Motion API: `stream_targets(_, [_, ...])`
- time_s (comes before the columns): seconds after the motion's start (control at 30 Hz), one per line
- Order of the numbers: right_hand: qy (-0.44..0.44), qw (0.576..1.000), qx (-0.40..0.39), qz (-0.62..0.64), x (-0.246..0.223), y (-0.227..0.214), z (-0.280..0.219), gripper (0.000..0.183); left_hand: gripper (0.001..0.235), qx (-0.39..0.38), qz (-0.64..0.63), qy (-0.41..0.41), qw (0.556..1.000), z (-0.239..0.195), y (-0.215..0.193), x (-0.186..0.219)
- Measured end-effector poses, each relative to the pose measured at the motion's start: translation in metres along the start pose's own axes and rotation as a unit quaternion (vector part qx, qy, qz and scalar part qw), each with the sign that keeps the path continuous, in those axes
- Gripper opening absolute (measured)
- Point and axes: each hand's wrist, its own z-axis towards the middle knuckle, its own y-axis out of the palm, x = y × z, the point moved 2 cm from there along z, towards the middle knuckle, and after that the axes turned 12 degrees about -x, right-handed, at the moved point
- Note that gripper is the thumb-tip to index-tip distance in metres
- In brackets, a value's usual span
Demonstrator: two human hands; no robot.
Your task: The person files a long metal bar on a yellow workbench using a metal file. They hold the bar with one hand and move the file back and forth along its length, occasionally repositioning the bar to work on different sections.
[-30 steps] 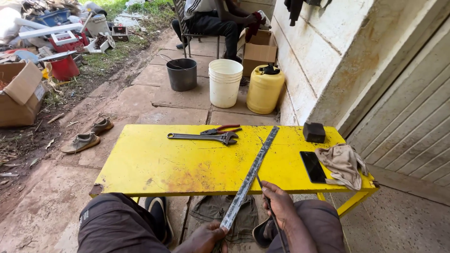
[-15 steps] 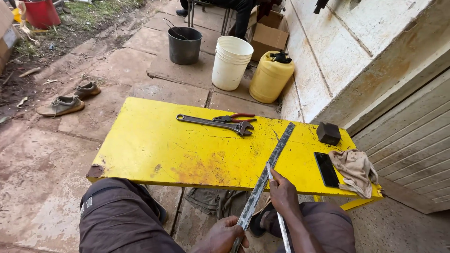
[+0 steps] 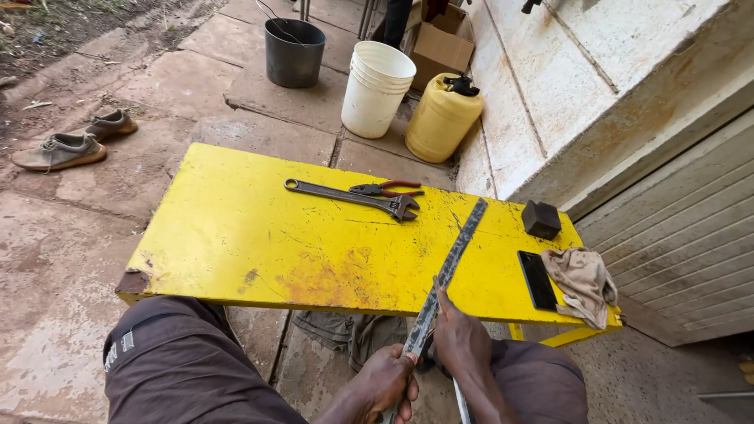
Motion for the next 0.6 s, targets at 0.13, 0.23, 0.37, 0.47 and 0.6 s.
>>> stream_targets(0.13, [0.012,0.998,-0.016,-0.055,0.000,0.004,-0.001,0.059,0.022,0.003,0.059,-0.001,0.998,0.008,-0.004,-0.003])
stream_targets(0.23, [0.030,0.999,0.029,0.003,0.004,-0.015,0.033,0.059,0.028,0.053,0.085,0.000,0.995,0.009,0.001,-0.004])
stream_targets(0.37, [-0.016,0.999,0.035,0.024,0.009,-0.009,0.037,0.052,0.025,0.048,0.053,-0.020,0.997,-0.006,0.011,0.004])
stream_targets(0.47, [-0.007,1.000,-0.019,-0.020,0.010,0.020,0.005,0.057,0.026,0.036,0.061,-0.016,0.997,0.013,-0.006,-0.005])
stream_targets(0.6, [-0.031,0.998,0.017,-0.044,0.007,0.006,0.013,0.055,0.031,0.044,0.080,-0.035,0.995,0.005,0.001,0.006])
